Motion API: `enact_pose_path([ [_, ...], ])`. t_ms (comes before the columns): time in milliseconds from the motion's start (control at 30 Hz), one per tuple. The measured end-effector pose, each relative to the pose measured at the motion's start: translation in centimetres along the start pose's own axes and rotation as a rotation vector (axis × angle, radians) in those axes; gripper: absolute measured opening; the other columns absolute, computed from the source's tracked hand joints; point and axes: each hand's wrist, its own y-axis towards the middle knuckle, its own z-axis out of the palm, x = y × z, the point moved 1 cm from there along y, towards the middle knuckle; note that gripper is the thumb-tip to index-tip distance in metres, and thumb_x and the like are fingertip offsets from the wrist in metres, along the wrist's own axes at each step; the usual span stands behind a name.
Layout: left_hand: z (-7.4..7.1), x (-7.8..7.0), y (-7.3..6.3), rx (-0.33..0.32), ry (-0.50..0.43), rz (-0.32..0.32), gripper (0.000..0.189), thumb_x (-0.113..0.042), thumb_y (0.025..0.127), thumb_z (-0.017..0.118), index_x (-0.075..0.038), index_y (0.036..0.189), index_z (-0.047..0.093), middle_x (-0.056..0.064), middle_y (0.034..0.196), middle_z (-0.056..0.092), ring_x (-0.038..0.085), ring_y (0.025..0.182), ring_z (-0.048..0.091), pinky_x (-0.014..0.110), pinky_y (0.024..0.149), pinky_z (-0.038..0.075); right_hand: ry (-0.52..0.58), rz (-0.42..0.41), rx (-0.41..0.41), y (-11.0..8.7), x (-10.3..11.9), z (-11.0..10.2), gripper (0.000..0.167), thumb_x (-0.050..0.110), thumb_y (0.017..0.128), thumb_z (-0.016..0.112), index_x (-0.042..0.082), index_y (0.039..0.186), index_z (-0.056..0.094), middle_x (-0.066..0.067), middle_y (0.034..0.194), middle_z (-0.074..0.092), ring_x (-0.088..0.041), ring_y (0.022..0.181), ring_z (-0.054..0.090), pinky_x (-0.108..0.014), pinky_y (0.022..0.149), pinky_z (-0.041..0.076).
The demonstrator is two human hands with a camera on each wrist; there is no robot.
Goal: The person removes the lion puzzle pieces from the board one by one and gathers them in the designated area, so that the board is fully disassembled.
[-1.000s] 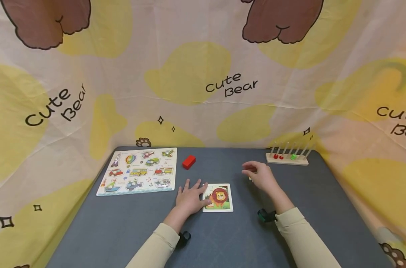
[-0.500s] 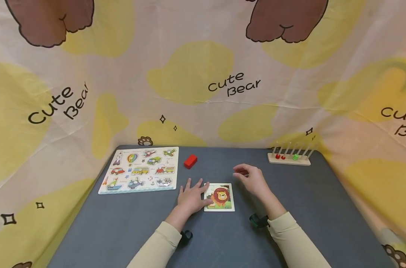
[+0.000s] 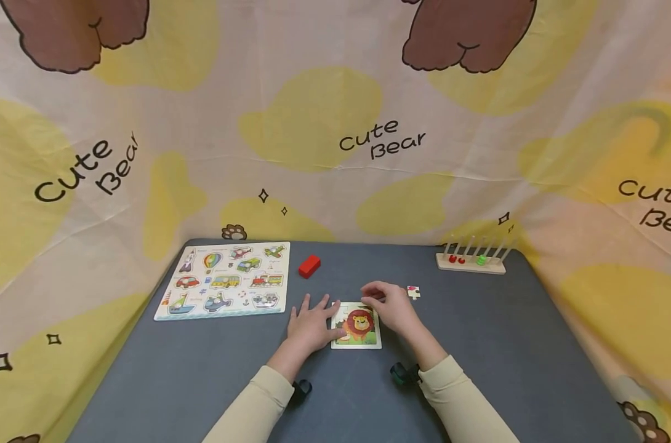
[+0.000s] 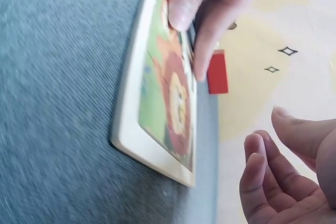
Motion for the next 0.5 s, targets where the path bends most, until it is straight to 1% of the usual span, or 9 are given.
enact_pose_path([
  [167,0.1,-0.4,0.1,0.000,0.012,-0.004,0.076,-0.059,0.083,0.074,-0.032,0.150,0.049,0.002,0.162,0.038,0.043,0.154,0.015,0.070,0.118,0.017,-0.003,0.001,0.045,0.0,-0.4,0.8,0.020,0.017,0.093,0.074,0.008,0.111,0.075,0.001,0.100,0.074,-0.015,0.088,0.066,-0.035,0.078,0.058],
  [400,0.1,-0.4,0.1,-0.001,-0.002,-0.013,0.076,-0.057,0.083,0.075,-0.033,0.150,0.050,0.001,0.162,0.038,0.042,0.155,0.015,0.070,0.118,0.016,-0.004,0.014,0.129,0.7,-0.9,2.2,0.020,0.019,0.093,0.075,0.009,0.110,0.075,-0.001,0.094,0.072,-0.013,0.075,0.059,-0.027,0.064,0.053],
  [500,-0.1,-0.3,0.0,-0.011,0.001,-0.012,0.076,-0.057,0.082,0.076,-0.033,0.149,0.050,0.001,0.162,0.039,0.042,0.154,0.016,0.070,0.118,0.017,-0.021,0.010,0.170,1.0,-1.1,2.7,0.020,0.020,0.093,0.075,0.011,0.111,0.075,0.000,0.091,0.070,-0.013,0.073,0.057,-0.025,0.061,0.050],
])
